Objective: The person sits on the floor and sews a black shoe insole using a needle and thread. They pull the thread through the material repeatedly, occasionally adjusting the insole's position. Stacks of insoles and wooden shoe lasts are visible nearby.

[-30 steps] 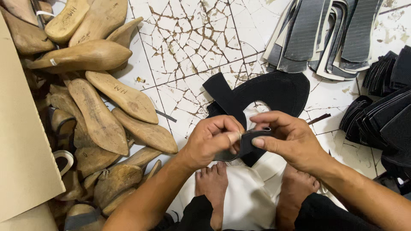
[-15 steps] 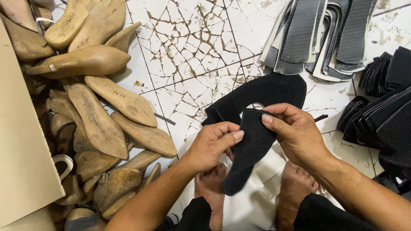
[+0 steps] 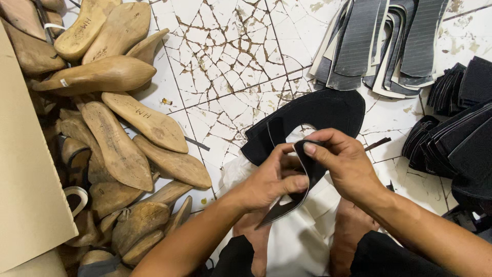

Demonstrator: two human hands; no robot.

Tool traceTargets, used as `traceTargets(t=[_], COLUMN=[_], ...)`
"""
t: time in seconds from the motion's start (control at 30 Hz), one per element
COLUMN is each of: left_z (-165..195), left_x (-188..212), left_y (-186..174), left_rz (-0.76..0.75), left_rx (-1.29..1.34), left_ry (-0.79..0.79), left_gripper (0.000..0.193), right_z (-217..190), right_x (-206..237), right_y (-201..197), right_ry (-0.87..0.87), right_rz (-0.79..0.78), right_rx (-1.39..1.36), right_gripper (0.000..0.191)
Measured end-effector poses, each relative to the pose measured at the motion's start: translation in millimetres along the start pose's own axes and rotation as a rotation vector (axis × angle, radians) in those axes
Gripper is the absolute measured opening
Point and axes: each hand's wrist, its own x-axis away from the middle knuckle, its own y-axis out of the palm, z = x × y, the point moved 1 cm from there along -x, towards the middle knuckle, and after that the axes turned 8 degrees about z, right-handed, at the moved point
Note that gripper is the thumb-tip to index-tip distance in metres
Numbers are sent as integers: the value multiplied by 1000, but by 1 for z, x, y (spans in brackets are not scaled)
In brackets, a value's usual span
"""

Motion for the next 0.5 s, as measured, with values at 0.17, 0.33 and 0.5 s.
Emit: traceTargets(t=[0.17,0.33,0.5], left_z=[-11,-12,-4], left_x=[-1,1,3], left_y=[6,-10,-13], left_rz=[154,301,266], left_rx=[115,361,347], left_ry=[-3,-53,-74], left_gripper=[77,33,25], right_z=[-5,-5,0], right_x=[7,11,12], right_y=[4,0,0], right_ry=[-197,27,59], right_rz=[-98,-39,-65], right_rx=[4,76,69], right_gripper=[28,24,26])
